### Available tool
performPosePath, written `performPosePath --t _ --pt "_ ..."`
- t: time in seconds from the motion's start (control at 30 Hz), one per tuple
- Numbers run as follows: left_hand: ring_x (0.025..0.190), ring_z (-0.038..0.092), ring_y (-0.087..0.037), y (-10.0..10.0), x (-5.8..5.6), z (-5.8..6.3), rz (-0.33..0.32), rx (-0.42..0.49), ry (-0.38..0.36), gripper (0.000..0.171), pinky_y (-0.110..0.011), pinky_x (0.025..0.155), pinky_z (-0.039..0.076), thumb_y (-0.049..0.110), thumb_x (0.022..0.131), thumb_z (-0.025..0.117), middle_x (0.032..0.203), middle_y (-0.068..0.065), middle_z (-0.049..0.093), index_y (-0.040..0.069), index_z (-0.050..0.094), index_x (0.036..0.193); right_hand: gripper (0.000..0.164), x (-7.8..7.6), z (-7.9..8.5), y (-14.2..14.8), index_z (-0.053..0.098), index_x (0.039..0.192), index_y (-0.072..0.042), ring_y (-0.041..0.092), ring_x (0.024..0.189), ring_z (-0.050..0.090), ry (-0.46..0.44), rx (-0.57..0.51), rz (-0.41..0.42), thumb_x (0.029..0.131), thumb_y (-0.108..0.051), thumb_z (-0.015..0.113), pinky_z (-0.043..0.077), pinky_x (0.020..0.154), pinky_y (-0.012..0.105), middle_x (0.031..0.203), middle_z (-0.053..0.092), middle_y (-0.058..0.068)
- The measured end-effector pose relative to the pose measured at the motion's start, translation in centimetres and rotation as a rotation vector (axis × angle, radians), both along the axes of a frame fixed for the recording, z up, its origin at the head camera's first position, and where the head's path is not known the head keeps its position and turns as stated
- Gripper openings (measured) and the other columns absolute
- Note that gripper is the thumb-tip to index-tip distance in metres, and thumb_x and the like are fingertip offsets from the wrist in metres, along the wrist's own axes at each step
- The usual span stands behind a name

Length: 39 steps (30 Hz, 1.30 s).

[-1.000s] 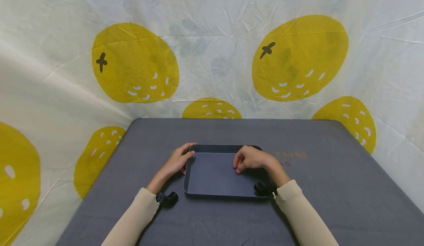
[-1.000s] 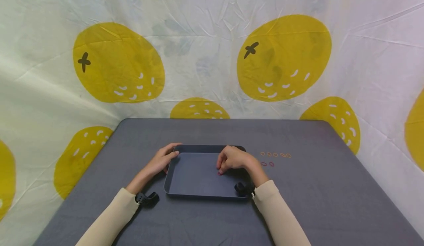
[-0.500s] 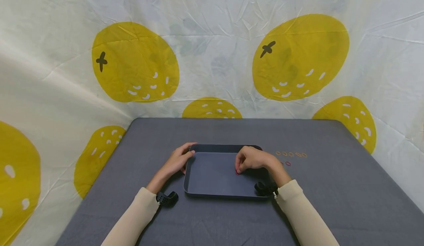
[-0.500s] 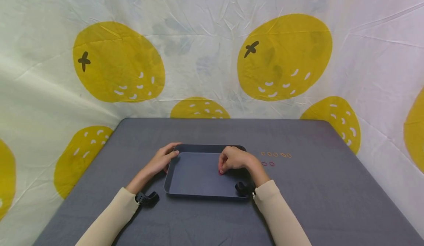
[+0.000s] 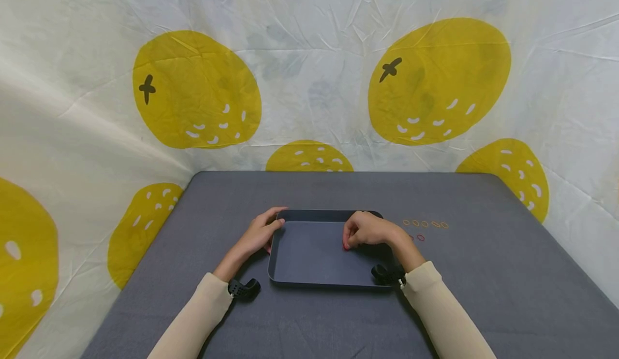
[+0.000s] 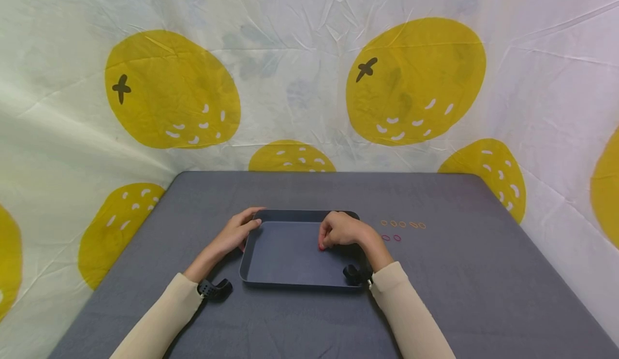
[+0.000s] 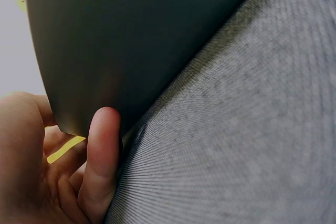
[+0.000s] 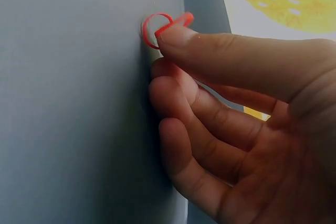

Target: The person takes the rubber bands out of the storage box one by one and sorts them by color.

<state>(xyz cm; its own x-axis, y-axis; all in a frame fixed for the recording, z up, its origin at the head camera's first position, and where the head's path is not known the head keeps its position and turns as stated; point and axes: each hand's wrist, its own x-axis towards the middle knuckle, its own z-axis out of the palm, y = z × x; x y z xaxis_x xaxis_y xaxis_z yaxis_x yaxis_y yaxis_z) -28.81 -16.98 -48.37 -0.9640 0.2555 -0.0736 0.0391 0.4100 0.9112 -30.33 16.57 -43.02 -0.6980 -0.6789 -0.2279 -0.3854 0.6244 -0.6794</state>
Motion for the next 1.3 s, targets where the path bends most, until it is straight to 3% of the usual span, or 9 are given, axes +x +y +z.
performPosePath --t 0.47,1.03,1.3 --pt "0.041 0.054 -0.018 0.0 0.0 0.1 0.005 -0.019 0.005 0.042 -0.04 0.041 0.055 0.033 0.108 0.055 0.129 -0.014 0.068 0.031 0.054 0.15 0.005 -0.2 0.1 0.0 0.078 0.092 -0.006 0.01 0.069 0.065 -0.038 -0.033 0.0 0.089 -0.002 0.075 0.052 0.062 0.024 0.083 0.078 0.002" --pt "0.041 0.053 -0.018 0.0 -0.1 0.2 0.001 -0.024 0.008 0.043 -0.041 0.042 0.056 0.032 0.108 0.054 0.132 -0.014 0.066 0.03 0.054 0.151 0.008 -0.4 0.6 0.3 0.079 0.09 -0.009 0.012 0.068 0.063 -0.001 -0.042 -0.02 0.094 -0.007 0.072 0.053 0.062 0.026 0.08 0.074 0.002" --pt "0.04 0.054 -0.019 0.0 -0.1 0.1 0.0 -0.022 0.007 0.043 -0.042 0.042 0.056 0.033 0.108 0.054 0.138 -0.013 0.064 0.03 0.054 0.151 0.01 -0.3 1.3 0.4 0.078 0.091 -0.006 0.012 0.066 0.059 0.005 -0.103 -0.001 0.096 -0.007 0.07 0.051 0.062 0.028 0.079 0.072 0.004"
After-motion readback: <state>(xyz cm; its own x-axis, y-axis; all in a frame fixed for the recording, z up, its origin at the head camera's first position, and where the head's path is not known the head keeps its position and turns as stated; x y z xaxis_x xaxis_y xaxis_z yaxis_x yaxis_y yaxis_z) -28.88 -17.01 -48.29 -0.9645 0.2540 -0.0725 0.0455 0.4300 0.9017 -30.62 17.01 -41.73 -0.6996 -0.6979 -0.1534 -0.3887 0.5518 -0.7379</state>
